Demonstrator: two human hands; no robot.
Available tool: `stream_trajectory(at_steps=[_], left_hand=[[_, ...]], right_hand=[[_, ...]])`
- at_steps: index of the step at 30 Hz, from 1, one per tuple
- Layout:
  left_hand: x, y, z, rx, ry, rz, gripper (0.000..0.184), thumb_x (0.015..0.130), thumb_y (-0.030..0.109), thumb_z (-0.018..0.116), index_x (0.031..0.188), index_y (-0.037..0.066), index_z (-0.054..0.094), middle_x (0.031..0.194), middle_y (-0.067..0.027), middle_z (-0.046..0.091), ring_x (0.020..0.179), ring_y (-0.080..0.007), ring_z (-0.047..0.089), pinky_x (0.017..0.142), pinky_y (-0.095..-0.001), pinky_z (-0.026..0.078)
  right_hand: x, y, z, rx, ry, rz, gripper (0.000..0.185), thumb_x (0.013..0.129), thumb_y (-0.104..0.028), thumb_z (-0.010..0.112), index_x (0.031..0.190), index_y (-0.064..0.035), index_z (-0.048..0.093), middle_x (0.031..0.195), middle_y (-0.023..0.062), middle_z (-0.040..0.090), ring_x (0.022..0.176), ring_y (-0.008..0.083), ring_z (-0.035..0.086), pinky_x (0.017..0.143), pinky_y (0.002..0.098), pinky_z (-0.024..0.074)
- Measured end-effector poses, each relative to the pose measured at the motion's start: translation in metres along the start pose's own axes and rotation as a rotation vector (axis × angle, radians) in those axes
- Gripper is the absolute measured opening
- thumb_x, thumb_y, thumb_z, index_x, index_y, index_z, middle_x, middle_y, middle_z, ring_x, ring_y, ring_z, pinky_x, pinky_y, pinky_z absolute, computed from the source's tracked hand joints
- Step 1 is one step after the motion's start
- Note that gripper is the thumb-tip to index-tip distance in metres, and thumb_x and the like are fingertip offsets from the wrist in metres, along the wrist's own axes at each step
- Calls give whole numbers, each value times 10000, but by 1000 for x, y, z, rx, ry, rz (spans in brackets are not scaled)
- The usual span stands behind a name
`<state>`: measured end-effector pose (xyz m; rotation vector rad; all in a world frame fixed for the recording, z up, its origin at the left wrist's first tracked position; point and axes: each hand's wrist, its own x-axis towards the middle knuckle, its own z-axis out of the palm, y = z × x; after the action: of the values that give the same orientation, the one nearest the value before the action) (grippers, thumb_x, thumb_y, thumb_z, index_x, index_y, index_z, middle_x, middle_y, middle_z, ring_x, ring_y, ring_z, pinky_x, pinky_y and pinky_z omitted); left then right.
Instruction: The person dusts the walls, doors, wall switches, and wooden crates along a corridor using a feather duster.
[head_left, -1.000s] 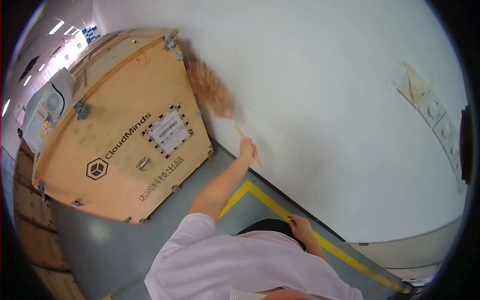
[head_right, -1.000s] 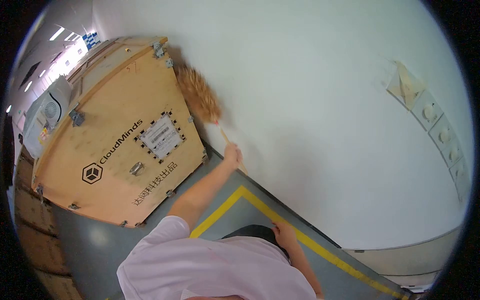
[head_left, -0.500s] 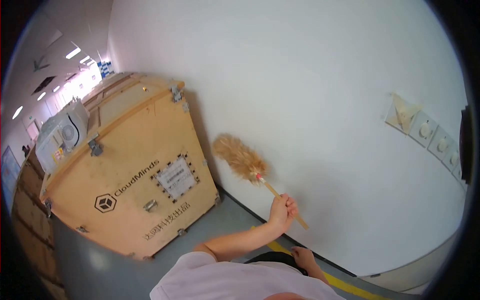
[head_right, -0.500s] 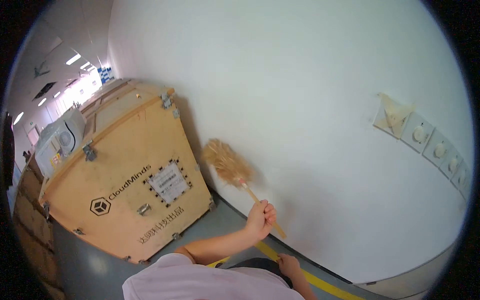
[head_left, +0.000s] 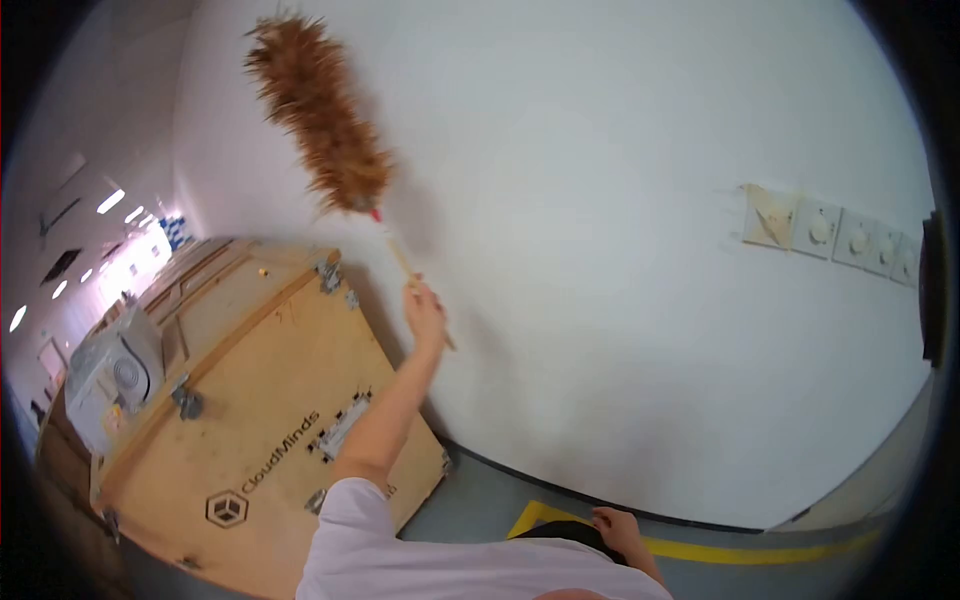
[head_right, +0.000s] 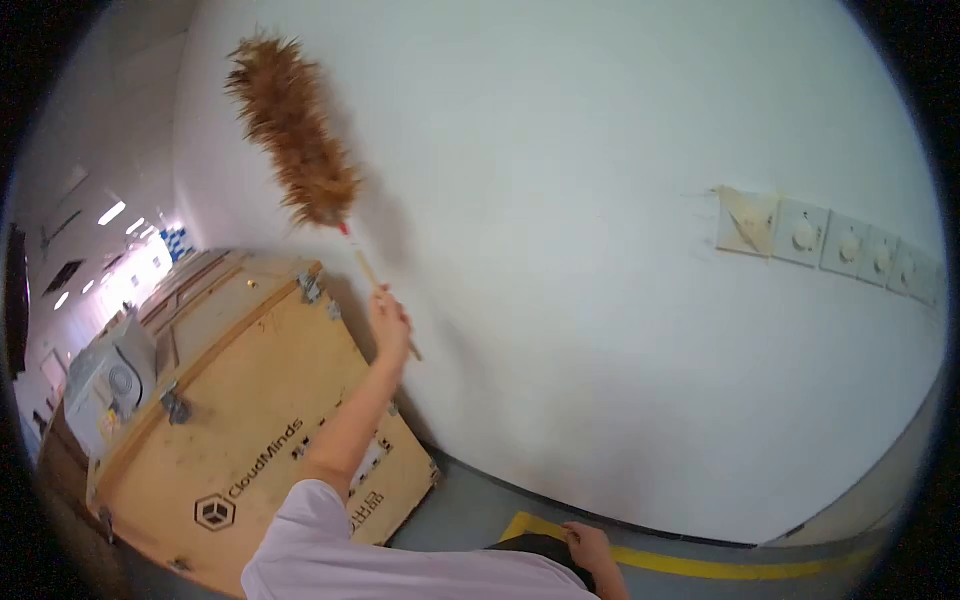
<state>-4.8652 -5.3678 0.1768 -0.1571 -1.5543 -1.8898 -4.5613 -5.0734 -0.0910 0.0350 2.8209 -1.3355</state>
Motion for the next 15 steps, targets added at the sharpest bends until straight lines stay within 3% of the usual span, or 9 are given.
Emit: stream_trajectory(at_steps=[5, 8, 12, 15], left_hand=[[133, -40, -49, 236, 136, 193, 192, 900, 240, 386, 859, 62, 447, 548, 12, 383, 404, -63, 367, 333, -211, 294], [140, 1, -28, 60, 10, 8, 194, 900, 240, 377, 838, 60, 420, 550, 5, 386, 384, -68, 353, 315, -215, 271], [126, 18, 19, 1, -161, 1, 172, 900, 224, 370, 838, 68, 407, 563, -2, 400, 391, -80, 360, 330, -237, 295], [133, -28, 56, 184, -295, 376, 172, 903, 224, 373, 866, 59, 402, 580, -21, 429, 432, -115, 412, 396, -296, 354]], right_hand=[[-2, -10, 23, -35, 83, 88, 247, 763, -240, 543, 962, -112, 614, 823, 142, 625, 783, 329, 586, 711, 405, 463], [-3, -18, 40, -57, 135, 87, 244, 764, -233, 539, 954, -103, 616, 827, 152, 620, 783, 330, 584, 712, 406, 462], [-1, -26, 60, -6, 206, 119, 245, 766, -218, 539, 956, -81, 612, 829, 161, 617, 785, 332, 583, 704, 405, 463], [-8, -37, 79, 29, 256, 188, 243, 767, -207, 539, 955, -70, 610, 822, 164, 617, 781, 330, 585, 696, 402, 465]])
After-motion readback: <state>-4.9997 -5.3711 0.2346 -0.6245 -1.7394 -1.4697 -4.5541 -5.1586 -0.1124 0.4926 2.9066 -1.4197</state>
